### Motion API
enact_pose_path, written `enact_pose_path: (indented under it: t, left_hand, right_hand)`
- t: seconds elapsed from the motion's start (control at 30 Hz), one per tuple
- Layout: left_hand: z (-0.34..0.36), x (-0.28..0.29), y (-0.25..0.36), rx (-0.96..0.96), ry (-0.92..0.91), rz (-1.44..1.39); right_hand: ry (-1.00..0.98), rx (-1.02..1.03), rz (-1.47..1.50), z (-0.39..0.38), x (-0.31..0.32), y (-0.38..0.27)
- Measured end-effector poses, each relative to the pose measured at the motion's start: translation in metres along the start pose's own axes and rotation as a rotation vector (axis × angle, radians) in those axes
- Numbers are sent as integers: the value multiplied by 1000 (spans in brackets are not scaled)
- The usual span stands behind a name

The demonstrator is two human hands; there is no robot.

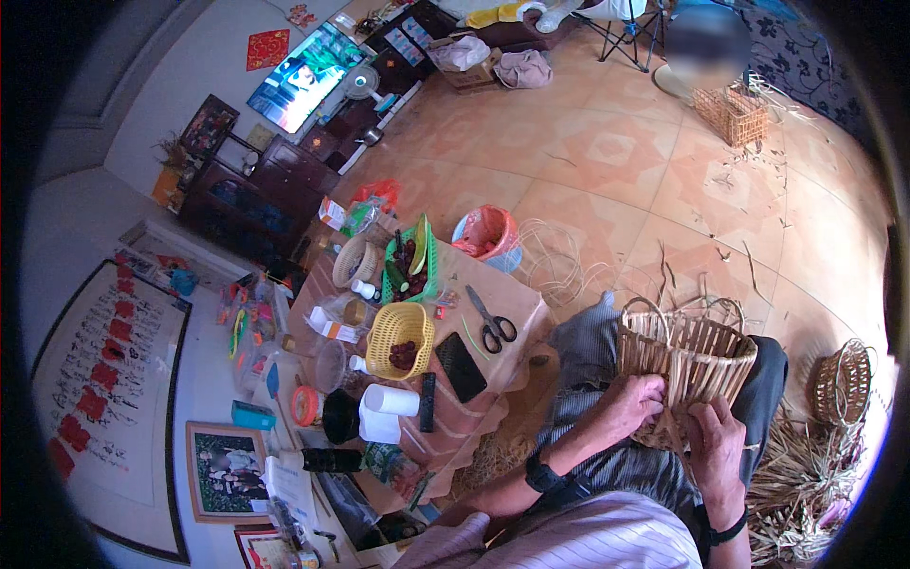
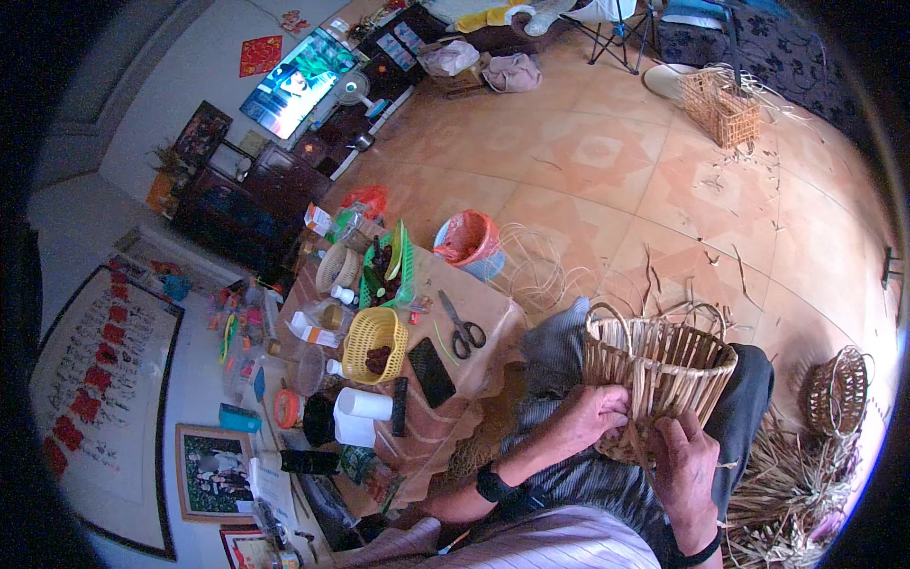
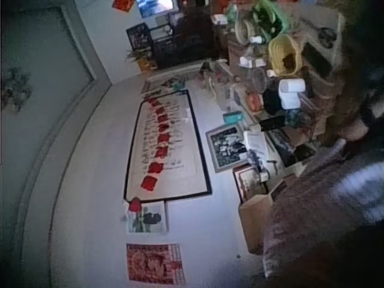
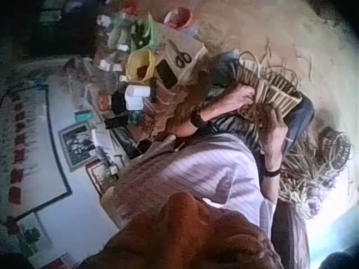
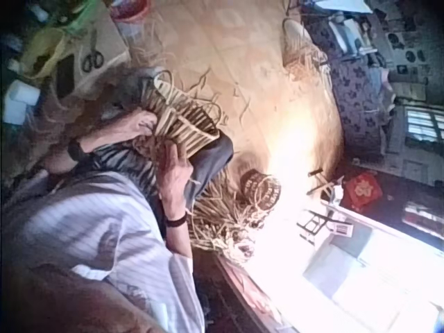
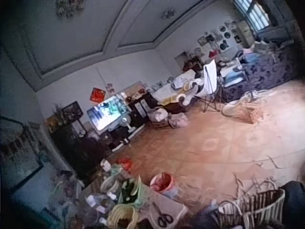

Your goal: Weaving a basket using dried plant fibers.

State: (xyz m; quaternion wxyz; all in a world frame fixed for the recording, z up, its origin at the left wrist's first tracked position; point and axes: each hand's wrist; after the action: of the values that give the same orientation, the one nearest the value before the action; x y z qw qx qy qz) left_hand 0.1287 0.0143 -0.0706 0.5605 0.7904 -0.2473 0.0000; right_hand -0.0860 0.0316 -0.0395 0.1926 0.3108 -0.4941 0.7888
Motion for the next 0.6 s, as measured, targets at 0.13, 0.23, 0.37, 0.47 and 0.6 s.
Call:
enact_pose_path:
  t: [0.13, 0.23, 0.37, 0.47, 0.6]
  left_hand:
    - [2, -8, -3, -54, 36, -262]
    - [2, -8, -3, -30, 50, -353]
    - [1, -6, 0, -16, 46, -422]
    - [1, -9, 2, 14, 88, -403]
    - [3, -15, 1, -12, 200, -431]
  right_hand:
    - [-7, 7, -8, 0, 2, -1]
    - [20, 0, 3, 0, 0, 0]
    - [17, -15, -5, 0, -3, 1]
    - [4, -19, -2, 1, -2, -1]
    - [6, -25, 19, 1, 0, -3]
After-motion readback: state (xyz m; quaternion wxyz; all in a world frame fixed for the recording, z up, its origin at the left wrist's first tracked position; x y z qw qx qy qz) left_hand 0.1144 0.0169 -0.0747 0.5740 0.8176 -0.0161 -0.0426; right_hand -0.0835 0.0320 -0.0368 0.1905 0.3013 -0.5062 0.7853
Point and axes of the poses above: each hand's wrist, its own z-axis towards the middle knuckle, its own x-axis out of the back of the hand, y = z × x, and after that the axes turned 1 degree about y, right-handed
